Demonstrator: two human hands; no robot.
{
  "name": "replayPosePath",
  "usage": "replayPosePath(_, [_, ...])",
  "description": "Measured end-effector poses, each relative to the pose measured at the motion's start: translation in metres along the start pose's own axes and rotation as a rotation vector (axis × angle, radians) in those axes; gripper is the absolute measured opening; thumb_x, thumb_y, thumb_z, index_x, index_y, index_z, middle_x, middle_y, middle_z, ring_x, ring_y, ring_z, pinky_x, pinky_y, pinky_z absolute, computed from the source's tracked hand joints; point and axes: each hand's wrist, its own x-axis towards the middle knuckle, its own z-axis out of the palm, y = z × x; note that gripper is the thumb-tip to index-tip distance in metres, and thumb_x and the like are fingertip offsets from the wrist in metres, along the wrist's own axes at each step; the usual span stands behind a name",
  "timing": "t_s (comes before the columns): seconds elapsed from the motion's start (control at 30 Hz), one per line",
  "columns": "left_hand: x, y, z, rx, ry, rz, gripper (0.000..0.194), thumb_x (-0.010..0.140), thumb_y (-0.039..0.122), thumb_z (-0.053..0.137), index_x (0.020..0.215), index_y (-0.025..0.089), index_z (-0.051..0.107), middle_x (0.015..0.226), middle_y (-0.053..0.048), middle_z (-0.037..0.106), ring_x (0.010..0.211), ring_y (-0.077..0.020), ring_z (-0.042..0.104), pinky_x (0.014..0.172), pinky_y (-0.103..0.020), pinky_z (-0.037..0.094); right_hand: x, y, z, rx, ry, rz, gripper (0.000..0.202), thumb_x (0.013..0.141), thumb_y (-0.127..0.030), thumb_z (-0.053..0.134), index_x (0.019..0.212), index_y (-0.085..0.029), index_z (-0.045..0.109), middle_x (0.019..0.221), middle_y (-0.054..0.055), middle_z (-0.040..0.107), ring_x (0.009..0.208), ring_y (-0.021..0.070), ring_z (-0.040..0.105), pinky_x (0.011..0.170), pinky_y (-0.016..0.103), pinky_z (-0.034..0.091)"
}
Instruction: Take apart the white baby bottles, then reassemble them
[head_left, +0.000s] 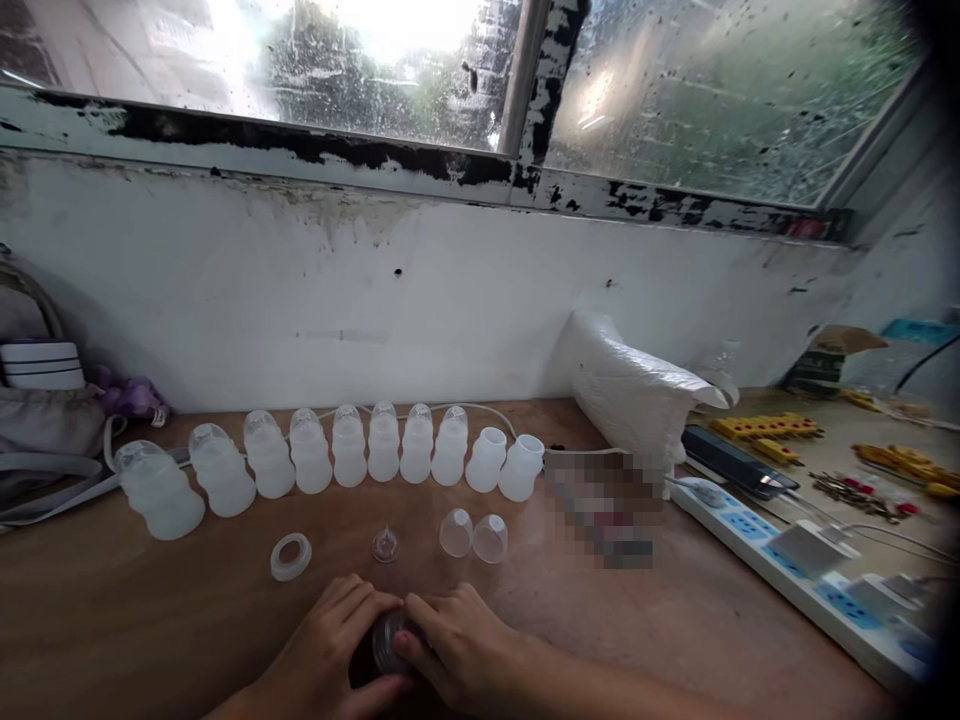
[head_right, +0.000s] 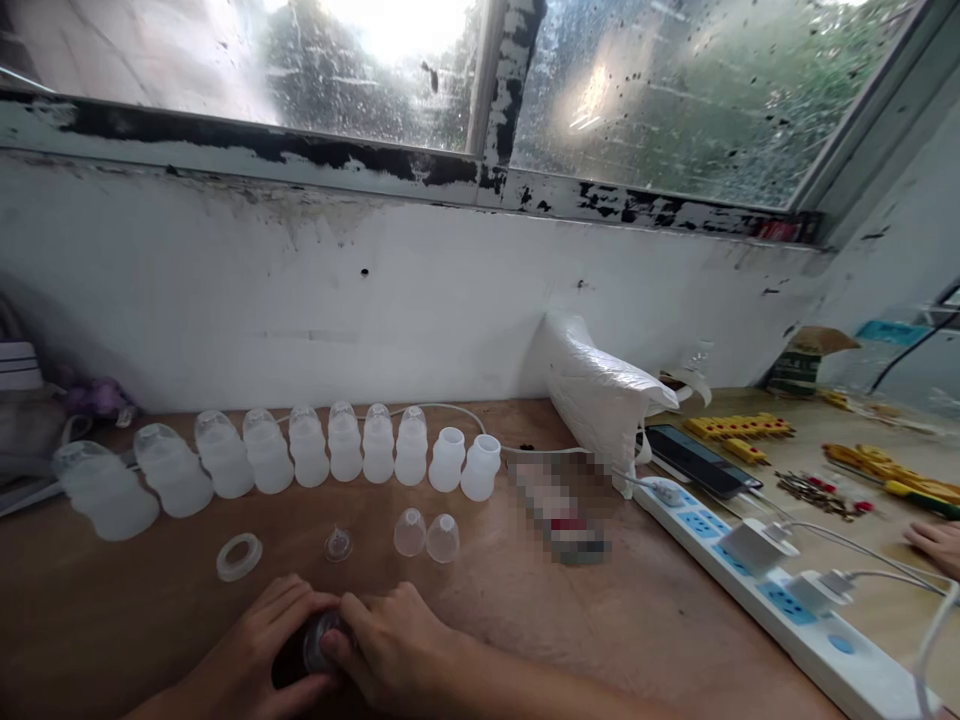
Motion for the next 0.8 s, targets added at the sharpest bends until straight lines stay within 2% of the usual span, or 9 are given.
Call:
replayPosePath(0.3, [0.000,0.002,-0.002,0.036,0.001,0.034,0.038,0.069,0.031,0.061,0.103,0.018,0.050,0.089,-0.006,0.059,0.081,-0.0205,0.052,0.075,-0.034,0.043,0.000,-0.001,-0.002,0.016,-0.014,-0.001,0.020,0.090,-0.027,0.026,0.087,-0.018,0.044,0.078,0.001,0.063,0.062,0.0130,0.057,0.052,0.024,0.027])
replayPosePath(0.53, [0.000,0.007,-0.010,0.007,-0.018,0.013,0.037,0.071,0.030,0.060,0.105,0.018,0.050,0.091,-0.006,0.059,0.084,-0.0204,0.051,0.076,-0.034,0.041,0.001,-0.002,0.005,0.021,-0.016,0.025,0.021,0.090,-0.026,0.025,0.089,-0.017,0.044,0.077,0.003,0.062,0.062,0.0119,0.056,0.053,0.024,0.027])
replayPosePath(0.8, [-0.001,0.003,-0.012,0.013,0.039,0.000,0.035,0.070,0.032,0.060,0.101,0.017,0.053,0.091,-0.007,0.060,0.083,-0.0218,0.051,0.076,-0.036,0.040,0.006,-0.010,0.007,0.001,0.010,0.127,0.024,0.091,-0.027,0.023,0.087,-0.017,0.044,0.077,0.003,0.062,0.062,0.0126,0.056,0.052,0.024,0.026])
